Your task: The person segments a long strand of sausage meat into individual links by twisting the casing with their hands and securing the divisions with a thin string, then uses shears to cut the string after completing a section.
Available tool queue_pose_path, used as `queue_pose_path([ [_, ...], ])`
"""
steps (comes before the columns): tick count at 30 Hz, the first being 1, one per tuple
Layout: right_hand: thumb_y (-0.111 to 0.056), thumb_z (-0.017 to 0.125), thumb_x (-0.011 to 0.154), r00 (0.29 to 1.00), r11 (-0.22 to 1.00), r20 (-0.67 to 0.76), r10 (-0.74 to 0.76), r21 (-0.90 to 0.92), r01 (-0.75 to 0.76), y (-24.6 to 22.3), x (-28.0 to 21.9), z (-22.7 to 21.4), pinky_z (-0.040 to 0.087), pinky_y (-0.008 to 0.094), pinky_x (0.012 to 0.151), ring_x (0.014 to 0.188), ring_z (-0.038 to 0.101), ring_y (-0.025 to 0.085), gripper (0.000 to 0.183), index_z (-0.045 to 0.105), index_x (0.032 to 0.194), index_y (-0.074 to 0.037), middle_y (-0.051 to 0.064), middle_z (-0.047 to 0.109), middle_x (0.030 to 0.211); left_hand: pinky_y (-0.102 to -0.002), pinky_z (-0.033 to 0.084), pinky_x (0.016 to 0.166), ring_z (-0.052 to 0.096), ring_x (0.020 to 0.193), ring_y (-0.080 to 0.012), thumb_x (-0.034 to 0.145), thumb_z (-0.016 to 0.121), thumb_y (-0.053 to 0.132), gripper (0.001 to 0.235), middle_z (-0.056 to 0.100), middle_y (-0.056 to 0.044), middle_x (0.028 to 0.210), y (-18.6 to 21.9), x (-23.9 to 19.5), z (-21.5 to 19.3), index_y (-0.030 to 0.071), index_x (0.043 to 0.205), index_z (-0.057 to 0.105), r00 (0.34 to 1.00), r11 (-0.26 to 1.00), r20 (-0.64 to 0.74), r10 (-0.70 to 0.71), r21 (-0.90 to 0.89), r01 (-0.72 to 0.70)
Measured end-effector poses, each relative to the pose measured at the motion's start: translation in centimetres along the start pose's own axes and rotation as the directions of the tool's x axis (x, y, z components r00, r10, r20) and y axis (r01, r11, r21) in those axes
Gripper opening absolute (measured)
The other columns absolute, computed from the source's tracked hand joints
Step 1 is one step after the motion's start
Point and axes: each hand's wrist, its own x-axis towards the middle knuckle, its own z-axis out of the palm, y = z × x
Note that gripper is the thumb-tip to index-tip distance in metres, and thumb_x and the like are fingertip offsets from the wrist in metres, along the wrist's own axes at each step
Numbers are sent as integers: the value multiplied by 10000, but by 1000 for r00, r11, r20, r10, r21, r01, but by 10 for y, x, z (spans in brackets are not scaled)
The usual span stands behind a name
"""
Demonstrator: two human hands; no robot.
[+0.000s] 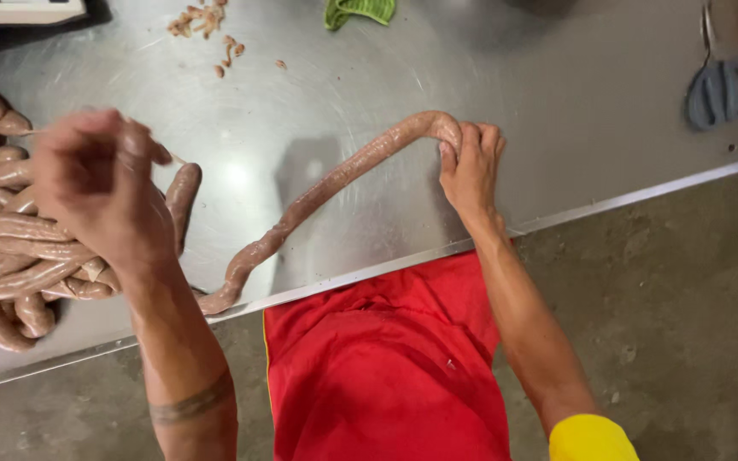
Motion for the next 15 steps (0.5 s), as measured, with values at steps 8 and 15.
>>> queue_pose_path([
  [8, -166, 603, 994, 940, 936, 241, 242, 197, -292, 20, 3, -24, 517, 432, 1015, 1145, 606, 297, 400, 587, 1377, -50, 140, 545, 1301, -480, 400, 1157, 305, 1434, -521, 932, 617, -22, 722, -14, -392, 1619, -132, 19, 36, -8, 1583, 304, 878, 589, 104, -466, 777, 221],
  [15, -162, 733, 944, 904, 883, -199, -379, -371, 288, -11, -9, -27, 537, 402, 812, 979, 605, 324, 277, 596, 1141, -25, 195, 565, 1145, -527, 495, 912, 593, 1036, -353, 948, 791, 417, 419, 619, -180, 1149, -78, -148, 82, 55, 1101, 646, 891, 408, 273, -362, 906, -112],
])
